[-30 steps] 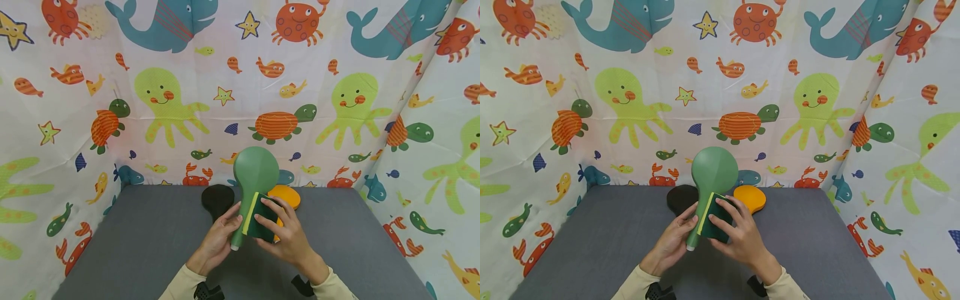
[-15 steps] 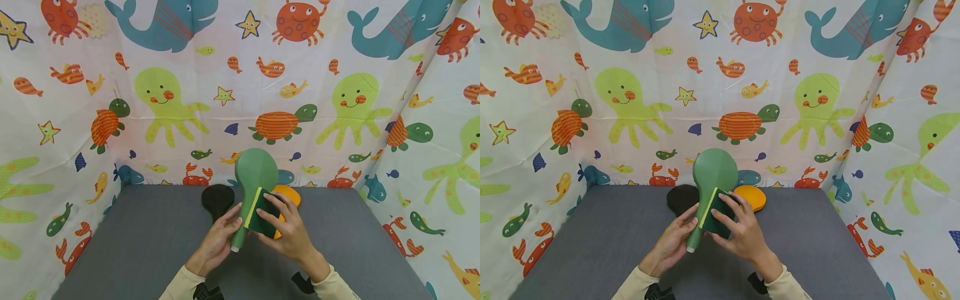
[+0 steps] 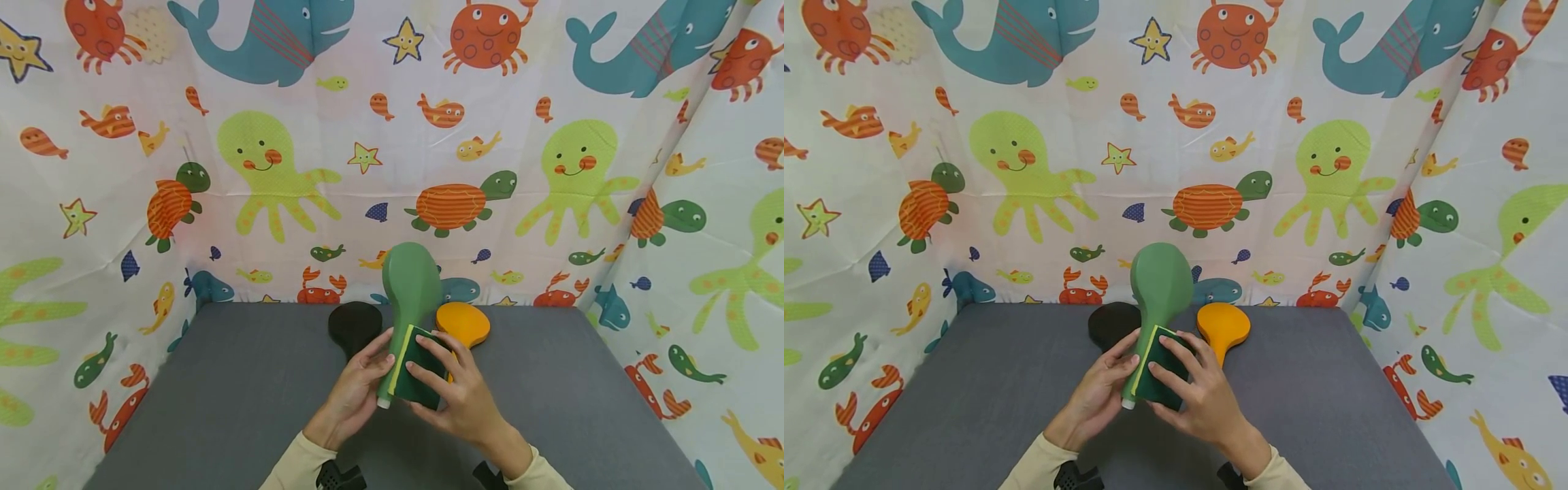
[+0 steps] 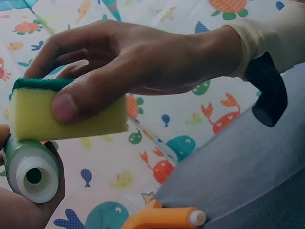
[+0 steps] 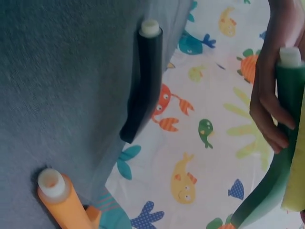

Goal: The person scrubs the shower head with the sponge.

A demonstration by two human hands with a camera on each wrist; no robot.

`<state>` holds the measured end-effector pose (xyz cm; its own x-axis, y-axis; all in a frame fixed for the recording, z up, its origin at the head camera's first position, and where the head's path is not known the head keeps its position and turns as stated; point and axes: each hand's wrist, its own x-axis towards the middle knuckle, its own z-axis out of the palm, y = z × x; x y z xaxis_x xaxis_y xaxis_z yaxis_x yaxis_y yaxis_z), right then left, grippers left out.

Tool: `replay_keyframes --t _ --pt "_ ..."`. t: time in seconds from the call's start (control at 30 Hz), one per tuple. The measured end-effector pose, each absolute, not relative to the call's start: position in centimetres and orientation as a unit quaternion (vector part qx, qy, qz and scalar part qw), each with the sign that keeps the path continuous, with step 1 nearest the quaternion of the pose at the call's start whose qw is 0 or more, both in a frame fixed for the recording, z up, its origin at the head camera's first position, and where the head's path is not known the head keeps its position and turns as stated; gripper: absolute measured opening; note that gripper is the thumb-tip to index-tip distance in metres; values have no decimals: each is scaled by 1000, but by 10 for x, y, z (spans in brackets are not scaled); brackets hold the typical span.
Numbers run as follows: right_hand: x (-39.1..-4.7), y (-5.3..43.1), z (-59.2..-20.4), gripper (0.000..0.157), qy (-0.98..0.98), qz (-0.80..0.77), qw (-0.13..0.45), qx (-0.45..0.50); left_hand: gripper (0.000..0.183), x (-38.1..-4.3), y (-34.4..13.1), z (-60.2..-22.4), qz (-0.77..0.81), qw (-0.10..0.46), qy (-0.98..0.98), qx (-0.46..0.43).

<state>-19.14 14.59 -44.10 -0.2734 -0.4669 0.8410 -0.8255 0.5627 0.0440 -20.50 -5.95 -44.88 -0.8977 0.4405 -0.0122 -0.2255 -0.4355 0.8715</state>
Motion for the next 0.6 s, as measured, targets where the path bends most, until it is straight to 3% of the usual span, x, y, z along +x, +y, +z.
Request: replay_keyframes --t 0.6 --pt "-189 145 -447 43 -784 201 405 426 58 -207 -60 -452 834 198 507 95"
